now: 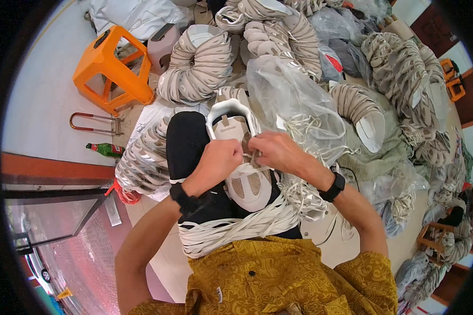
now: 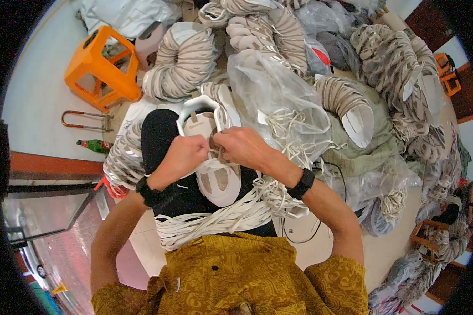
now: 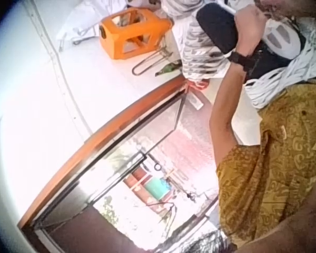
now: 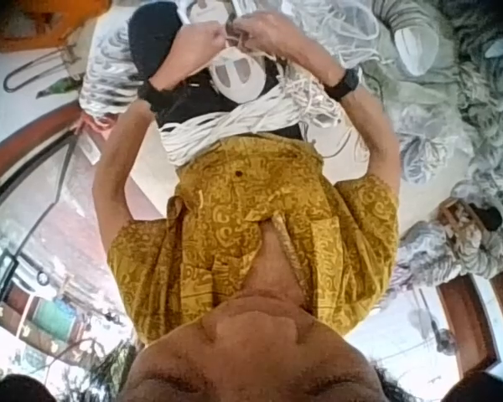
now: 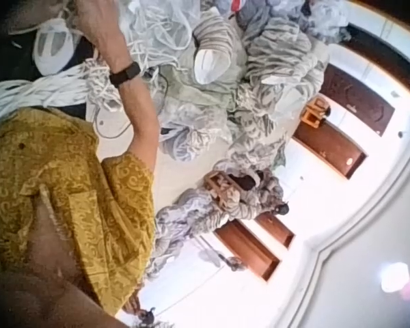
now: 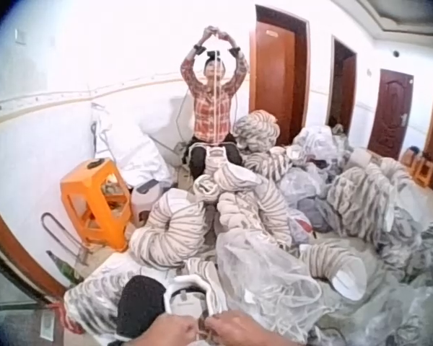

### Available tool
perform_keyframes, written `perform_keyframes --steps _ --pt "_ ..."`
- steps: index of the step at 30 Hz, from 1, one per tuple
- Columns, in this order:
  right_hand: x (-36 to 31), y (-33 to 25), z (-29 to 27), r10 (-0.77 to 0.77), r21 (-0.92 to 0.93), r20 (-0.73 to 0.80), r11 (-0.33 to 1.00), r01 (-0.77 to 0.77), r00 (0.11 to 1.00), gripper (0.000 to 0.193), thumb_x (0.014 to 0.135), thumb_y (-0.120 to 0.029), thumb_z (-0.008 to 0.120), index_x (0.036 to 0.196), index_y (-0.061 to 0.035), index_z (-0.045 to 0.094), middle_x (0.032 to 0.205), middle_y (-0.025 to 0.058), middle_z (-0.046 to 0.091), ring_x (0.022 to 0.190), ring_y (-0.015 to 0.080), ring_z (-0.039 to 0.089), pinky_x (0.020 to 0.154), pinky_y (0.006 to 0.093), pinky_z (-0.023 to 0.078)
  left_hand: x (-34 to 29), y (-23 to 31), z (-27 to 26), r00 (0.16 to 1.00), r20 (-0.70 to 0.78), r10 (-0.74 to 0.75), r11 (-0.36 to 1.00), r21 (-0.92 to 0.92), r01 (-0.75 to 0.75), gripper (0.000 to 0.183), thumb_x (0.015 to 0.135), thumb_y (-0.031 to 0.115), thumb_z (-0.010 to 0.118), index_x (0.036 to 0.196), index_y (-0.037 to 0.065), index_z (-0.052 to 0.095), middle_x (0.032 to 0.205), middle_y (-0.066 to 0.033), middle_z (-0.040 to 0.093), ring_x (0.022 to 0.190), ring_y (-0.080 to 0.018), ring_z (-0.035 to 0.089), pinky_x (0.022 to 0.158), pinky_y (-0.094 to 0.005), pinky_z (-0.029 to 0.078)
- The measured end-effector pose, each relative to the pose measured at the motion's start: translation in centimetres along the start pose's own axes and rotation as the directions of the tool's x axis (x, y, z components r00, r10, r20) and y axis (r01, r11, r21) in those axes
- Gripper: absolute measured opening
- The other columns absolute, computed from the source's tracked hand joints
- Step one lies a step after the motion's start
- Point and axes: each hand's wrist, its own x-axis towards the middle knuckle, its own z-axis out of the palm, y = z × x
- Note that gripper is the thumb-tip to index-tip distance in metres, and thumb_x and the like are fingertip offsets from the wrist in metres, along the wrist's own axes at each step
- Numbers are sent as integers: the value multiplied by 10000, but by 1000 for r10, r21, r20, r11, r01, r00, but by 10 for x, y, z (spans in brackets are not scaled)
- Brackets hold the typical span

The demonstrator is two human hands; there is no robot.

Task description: The recorder is assembling or lacing a shoe in a production environment.

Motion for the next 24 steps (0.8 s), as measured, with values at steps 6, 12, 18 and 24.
perform_keyframes --steps 6,12,18,24 --pt "3 2 -1 102 212 -4 972 -99 995 244 584 -75 615 827 -89 592 693 57 537 673 209 538 595 313 435 -52 20 -69 863 363 -351 324 -818 475 113 804 48 454 753 8 547 503 2 445 386 -68 402 377 -201 342" --pt "12 -56 -6 -200 190 -266 948 255 943 297 610 -171 690 869 -60 600 641 65 542 560 213 536 504 300 434 -66 30 -106 857 268 -440 88 -937 338 115 823 110 493 821 0 527 557 -22 476 425 -78 422 404 -218 372" --pt "20 -45 -2 225 854 199 437 -282 954 185 784 -123 508 665 -6 589 593 36 547 512 123 528 446 261 409 -65 -1 -88 978 101 -184 -180 -981 67 133 840 123 486 907 10 499 700 -48 512 565 -104 480 501 -205 404" --pt "-29 142 -99 630 981 -189 152 119 753 140 814 -175 512 810 -36 530 561 -14 420 463 86 352 412 207 285 -127 -164 -145 791 -404 -459 -237 -802 -548 343 843 37 419 1165 -70 368 1160 -171 456 1076 -225 451 914 -318 389"
